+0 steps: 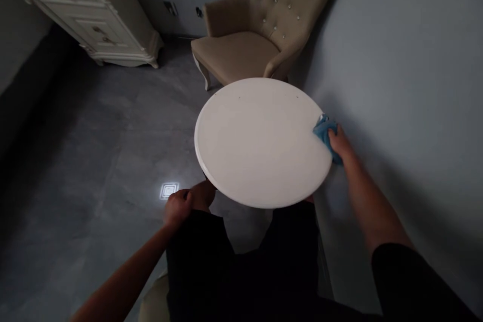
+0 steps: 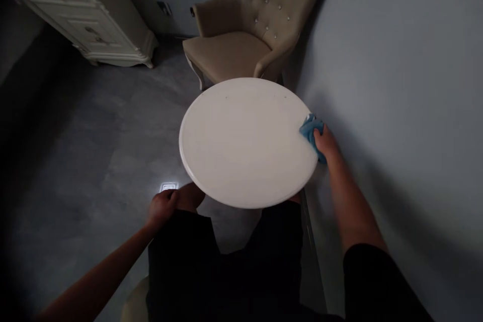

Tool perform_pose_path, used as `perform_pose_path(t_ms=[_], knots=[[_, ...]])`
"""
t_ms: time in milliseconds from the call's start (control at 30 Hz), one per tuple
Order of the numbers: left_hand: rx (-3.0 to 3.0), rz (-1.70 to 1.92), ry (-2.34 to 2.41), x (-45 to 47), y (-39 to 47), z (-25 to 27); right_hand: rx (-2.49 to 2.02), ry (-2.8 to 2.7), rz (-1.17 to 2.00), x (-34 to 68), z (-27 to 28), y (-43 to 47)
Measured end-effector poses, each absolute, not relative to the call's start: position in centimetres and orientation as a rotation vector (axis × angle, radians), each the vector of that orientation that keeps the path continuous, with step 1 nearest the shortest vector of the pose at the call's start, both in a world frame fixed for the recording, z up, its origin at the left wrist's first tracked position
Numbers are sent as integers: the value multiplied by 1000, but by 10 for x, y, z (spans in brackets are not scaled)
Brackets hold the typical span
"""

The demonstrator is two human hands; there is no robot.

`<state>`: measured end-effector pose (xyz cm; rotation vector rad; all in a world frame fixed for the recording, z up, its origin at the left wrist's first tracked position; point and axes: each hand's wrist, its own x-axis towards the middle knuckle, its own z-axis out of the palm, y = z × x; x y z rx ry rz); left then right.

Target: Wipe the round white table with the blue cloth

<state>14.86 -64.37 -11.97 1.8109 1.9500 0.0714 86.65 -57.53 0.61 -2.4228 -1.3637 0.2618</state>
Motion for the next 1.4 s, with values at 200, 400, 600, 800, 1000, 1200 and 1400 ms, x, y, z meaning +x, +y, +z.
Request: perform_pose_path(t_ms=[200,400,600,800,1000,1200,1400], knots=[[1796,154,1925,145,-638,-127,-2668,-1338,327,818,36,-372],[1748,221,1939,140,-639,-131,-2383,-1908,209,653,28,-226],[1701,216,1969,139,-638,-130,-1832,-2413,228,458,25,-249],[1811,133,1962,150,-640,-119,-1572,-2669,412,357,27,-384],[1842,40,1966,162,-653,-107,-1907,-2388,406,457,49,-409],[1869,63,1976,161,-656,-101,-2475,-1897,293,682,67,-461],[1834,84,1935,149,-652,-102,-2792,-1305,257,789,48,-513]])
